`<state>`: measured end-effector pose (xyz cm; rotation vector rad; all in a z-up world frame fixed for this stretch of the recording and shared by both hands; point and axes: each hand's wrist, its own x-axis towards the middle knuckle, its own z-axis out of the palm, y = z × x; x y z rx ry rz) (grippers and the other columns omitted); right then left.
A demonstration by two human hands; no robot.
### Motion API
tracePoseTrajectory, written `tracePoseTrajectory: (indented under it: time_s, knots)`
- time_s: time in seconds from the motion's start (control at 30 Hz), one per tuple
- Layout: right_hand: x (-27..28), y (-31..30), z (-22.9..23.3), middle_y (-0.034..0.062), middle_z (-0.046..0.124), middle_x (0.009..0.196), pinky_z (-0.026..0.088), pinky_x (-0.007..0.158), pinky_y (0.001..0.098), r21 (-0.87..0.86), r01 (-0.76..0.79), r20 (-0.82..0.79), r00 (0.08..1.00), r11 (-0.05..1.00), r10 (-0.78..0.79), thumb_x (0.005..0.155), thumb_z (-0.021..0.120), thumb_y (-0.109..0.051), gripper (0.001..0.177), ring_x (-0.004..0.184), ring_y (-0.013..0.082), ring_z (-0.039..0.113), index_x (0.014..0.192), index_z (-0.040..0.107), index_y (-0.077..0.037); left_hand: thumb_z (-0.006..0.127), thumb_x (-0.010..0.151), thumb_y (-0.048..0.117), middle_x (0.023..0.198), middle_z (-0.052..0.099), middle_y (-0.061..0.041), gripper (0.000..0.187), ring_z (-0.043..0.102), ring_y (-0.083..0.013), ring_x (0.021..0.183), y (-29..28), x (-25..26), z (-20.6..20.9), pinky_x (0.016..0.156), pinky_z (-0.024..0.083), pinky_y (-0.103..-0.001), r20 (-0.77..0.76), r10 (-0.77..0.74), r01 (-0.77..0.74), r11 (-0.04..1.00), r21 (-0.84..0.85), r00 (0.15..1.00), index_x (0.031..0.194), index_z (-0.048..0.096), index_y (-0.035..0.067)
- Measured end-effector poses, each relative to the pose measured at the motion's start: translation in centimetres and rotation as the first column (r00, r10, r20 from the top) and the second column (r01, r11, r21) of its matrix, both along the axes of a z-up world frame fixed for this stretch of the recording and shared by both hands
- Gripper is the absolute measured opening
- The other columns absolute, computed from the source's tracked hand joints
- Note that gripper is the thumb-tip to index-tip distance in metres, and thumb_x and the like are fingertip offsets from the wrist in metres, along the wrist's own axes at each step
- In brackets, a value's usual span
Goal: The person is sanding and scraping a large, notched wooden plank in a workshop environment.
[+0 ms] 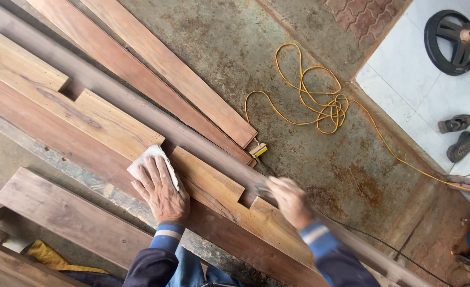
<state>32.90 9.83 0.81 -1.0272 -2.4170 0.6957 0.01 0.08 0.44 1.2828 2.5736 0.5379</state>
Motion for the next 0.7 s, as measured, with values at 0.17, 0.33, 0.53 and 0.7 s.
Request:
tracePoseTrajectory:
  time_s: [0.17,0.33,0.53,0.7]
  knots:
    - [-16.3,5.1,-4.1,0.0165,0.076,0.105,0.063,0.079,0.0350,-0.104,0.002,-0.080,0.997,0.995,-0.011,0.097,0.070,-0.014,0.017,0.091,0.0251,0.074,0.111,0.075,-0.005,0.053,0.084,0.015,0.168,0.022,-0.022,0.080,0.009,-0.0478,0.155,0.1,-0.1,-0.3,0.122,0.000,-0.066,-0.012,-0.006,0.006,1.000,-0.025,1.000,0.159,0.029,0.004]
    - [-15.0,4.8,-3.4,0.0224,0.072,0.120,0.063,0.076,0.0336,-0.096,-0.049,-0.105,0.994,0.994,0.039,0.097,0.069,-0.015,0.015,0.092,0.0259,0.074,0.108,0.076,-0.008,0.052,0.089,0.016,0.169,0.020,-0.020,0.076,0.008,-0.0470,0.156,-0.4,-0.1,-0.8,0.122,-0.001,-0.066,-0.021,-0.023,0.023,1.000,-0.013,1.000,0.160,0.029,0.004]
    - [6.2,-2.0,1.7,0.0138,0.071,0.125,0.061,0.094,0.0346,-0.024,-0.030,-0.001,1.000,0.999,0.030,0.090,0.072,-0.009,0.031,0.108,0.0256,0.070,0.120,0.073,-0.010,0.051,0.090,0.015,0.171,0.019,-0.021,0.076,0.007,-0.0466,0.157,-0.3,0.0,-0.5,0.123,0.000,-0.066,0.003,-0.016,0.016,1.000,0.006,1.000,0.161,0.029,0.004]
    - [14.1,-5.0,-0.4,0.0148,0.072,0.123,0.063,0.093,0.0342,0.007,0.116,0.168,0.979,0.993,-0.115,0.085,0.074,-0.010,0.033,0.110,0.0270,0.071,0.118,0.073,-0.010,0.052,0.088,0.014,0.170,0.021,-0.021,0.077,0.009,-0.0477,0.157,-0.4,0.1,-0.3,0.123,0.001,-0.067,-0.006,-0.014,0.014,1.000,0.012,1.000,0.161,0.029,0.003]
